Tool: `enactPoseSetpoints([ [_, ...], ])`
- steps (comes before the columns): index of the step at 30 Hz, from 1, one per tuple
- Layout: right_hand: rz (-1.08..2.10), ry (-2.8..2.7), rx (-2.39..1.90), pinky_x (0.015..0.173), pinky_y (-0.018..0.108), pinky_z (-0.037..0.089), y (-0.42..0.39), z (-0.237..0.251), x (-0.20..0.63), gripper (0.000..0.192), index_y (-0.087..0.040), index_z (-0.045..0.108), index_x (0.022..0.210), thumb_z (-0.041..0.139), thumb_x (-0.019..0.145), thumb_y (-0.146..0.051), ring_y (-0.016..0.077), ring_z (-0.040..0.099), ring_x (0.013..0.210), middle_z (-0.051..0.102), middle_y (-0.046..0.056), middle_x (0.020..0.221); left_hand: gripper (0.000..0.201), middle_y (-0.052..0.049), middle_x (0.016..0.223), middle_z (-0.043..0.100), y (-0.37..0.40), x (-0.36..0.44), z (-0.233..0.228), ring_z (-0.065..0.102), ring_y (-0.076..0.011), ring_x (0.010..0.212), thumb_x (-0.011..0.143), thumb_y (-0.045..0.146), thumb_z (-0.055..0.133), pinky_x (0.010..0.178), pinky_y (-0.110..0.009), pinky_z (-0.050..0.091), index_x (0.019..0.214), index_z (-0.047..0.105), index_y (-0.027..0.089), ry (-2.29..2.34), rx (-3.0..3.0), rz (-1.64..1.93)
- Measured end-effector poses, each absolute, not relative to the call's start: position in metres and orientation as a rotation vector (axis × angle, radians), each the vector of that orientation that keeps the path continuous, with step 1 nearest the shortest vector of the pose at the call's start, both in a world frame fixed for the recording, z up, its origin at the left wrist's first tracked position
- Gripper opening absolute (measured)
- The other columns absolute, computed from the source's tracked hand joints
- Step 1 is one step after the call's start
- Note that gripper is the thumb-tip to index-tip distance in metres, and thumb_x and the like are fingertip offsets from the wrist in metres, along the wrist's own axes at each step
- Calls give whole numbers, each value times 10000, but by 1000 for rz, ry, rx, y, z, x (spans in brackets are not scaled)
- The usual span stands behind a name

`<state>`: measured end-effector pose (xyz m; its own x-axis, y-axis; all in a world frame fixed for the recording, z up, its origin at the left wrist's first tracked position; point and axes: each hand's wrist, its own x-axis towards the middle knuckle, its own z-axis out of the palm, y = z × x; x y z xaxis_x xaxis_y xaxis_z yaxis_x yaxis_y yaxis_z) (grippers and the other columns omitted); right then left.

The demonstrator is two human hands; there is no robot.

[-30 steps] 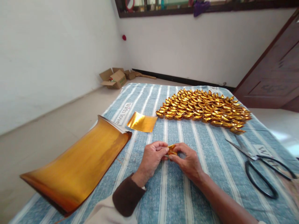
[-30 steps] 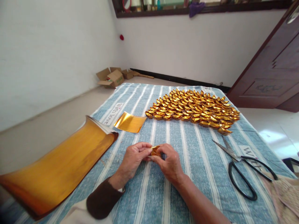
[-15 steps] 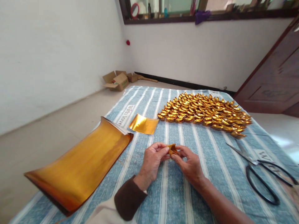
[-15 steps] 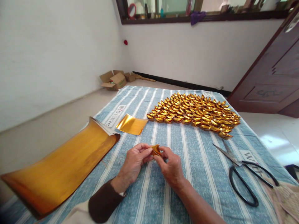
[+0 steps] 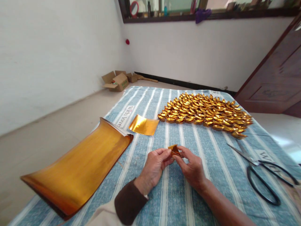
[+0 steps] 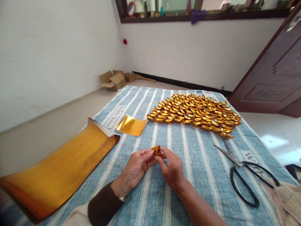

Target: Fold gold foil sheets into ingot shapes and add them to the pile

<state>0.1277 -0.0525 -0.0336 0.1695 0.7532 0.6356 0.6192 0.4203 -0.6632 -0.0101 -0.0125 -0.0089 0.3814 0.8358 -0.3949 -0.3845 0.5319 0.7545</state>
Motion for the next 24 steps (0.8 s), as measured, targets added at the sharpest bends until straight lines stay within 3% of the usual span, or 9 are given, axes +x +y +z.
enactPoseSetpoints([
  [15, 138, -1527, -1278, 703, 263, 606, -53, -34, 129, 207, -200, 654, 1078, 586, 894, -268, 183, 737, 765, 754, 48, 922, 308, -121, 886, 744, -14, -9, -3, 660, -169, 809, 714, 340, 800, 760, -251, 517, 860, 763, 72, 739, 698, 779],
  [24, 40, -1573, -1261, 723, 304, 608, -53, -38, 128, 298, -182, 620, 1159, 576, 916, -349, 199, 735, 771, 749, 83, 948, 196, -102, 831, 735, -12, -10, -7, 649, -147, 757, 725, 237, 779, 699, -217, 520, 827, 750, 71, 753, 620, 797],
])
